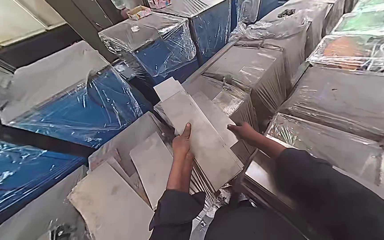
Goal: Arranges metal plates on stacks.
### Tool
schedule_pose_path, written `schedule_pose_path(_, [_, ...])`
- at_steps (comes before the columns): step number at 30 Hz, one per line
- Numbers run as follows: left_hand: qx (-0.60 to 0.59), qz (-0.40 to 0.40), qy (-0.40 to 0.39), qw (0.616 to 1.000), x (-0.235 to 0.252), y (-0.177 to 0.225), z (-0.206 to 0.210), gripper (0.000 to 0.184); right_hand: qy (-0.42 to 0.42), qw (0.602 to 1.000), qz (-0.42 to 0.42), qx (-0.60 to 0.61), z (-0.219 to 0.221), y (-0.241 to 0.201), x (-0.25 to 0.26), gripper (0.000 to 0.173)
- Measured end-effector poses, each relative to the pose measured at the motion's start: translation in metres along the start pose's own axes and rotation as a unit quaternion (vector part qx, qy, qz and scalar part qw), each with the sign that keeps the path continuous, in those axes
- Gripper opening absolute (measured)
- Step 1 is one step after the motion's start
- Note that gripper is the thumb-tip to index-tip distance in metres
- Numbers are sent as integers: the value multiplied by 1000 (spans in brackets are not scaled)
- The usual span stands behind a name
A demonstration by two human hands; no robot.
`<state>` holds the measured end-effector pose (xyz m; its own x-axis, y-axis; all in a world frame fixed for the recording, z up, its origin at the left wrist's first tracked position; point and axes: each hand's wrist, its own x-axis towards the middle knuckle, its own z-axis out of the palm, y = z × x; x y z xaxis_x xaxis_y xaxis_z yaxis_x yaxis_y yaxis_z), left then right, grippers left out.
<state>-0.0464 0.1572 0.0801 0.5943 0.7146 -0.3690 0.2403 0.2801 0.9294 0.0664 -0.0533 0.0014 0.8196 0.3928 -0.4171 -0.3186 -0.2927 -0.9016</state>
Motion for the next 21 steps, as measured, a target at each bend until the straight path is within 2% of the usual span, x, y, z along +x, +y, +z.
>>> schedule_pose_path(3, [19,-2,0,1000,17,3,11,41,26,999,-10,-29,-40,-1,7,39])
schedule_pose_path(8, [65,6,6,998,42,-2,31,44,18,997,-37,-71,-97,-11,21,38])
schedule_pose_path(12, [117,12,18,993,57,-9,43,43,39,993,-36,-109,-104,-10,40,45])
schedule_pose_path(17, [97,6,45,994,64,-21,49,41,53,986,-15,-157,-108,-10,74,56])
schedule_pose_path(21, [90,-1,58,994,75,-25,53,44,128,967,-27,-220,-115,-11,84,59])
